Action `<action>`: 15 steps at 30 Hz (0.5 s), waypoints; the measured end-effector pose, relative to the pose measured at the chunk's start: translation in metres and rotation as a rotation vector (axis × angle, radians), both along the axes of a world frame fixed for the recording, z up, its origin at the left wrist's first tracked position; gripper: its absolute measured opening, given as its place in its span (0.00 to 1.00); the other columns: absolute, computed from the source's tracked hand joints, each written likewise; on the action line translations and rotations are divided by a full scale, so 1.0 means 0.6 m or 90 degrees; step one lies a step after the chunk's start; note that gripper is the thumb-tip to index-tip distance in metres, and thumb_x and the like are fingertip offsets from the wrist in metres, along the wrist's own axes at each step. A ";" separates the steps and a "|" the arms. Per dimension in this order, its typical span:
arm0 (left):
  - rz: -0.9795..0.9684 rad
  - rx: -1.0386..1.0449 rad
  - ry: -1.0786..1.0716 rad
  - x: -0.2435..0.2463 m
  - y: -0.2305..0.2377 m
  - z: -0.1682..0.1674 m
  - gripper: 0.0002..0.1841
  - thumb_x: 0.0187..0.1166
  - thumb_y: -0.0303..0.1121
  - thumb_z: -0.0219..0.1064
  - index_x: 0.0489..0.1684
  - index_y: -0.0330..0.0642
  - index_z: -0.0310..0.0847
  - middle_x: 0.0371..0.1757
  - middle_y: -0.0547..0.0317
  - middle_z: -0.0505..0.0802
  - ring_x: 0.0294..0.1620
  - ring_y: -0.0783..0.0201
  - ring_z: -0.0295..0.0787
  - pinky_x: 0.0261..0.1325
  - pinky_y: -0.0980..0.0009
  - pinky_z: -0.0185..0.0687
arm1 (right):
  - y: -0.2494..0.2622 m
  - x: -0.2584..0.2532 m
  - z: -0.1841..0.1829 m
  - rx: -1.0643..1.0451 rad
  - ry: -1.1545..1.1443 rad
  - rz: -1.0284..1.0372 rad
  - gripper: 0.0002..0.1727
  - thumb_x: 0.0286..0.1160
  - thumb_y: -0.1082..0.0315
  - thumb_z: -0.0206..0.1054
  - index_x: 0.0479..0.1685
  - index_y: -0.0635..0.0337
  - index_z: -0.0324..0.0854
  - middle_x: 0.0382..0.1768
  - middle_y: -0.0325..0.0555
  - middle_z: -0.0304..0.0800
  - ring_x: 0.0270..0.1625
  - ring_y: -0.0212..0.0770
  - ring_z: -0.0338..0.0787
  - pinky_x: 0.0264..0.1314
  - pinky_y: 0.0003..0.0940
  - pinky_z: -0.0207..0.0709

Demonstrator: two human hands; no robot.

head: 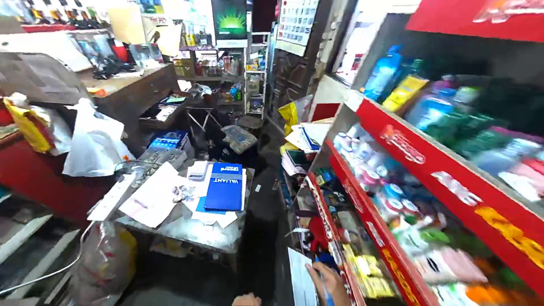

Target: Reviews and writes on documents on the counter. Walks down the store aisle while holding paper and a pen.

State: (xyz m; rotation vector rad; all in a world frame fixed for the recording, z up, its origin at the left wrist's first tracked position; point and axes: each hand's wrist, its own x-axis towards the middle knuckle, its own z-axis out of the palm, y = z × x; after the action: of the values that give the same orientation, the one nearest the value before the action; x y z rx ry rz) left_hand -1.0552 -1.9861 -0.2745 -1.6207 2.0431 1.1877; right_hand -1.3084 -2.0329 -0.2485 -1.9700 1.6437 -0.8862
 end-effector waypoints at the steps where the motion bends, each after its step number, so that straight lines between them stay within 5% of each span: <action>1: 0.035 -0.013 0.007 0.006 -0.035 -0.004 0.24 0.84 0.45 0.65 0.70 0.36 0.82 0.68 0.32 0.86 0.69 0.33 0.84 0.69 0.33 0.77 | -0.057 -0.001 0.000 -0.025 0.011 0.029 0.16 0.80 0.65 0.68 0.36 0.73 0.90 0.34 0.62 0.93 0.42 0.60 0.95 0.52 0.56 0.87; 7: 0.250 -0.147 0.045 0.061 -0.229 0.015 0.21 0.86 0.39 0.63 0.66 0.31 0.84 0.64 0.29 0.88 0.66 0.32 0.86 0.69 0.35 0.77 | -0.356 0.072 0.008 -0.132 -0.016 0.172 0.14 0.78 0.63 0.68 0.33 0.66 0.92 0.30 0.52 0.94 0.37 0.49 0.95 0.48 0.46 0.89; 15: 0.229 -0.373 0.175 0.123 -0.465 -0.011 0.16 0.84 0.33 0.63 0.55 0.28 0.89 0.51 0.32 0.93 0.53 0.34 0.93 0.59 0.38 0.85 | -0.600 0.164 0.000 -0.208 0.083 0.315 0.15 0.80 0.61 0.68 0.32 0.62 0.91 0.27 0.48 0.93 0.35 0.47 0.94 0.48 0.45 0.88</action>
State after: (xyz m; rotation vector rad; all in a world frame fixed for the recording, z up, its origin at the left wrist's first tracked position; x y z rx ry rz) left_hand -0.9813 -2.2650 -0.2813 -2.2793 2.5152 1.0123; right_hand -1.2099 -2.3927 -0.2488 -2.5470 1.0292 -0.8810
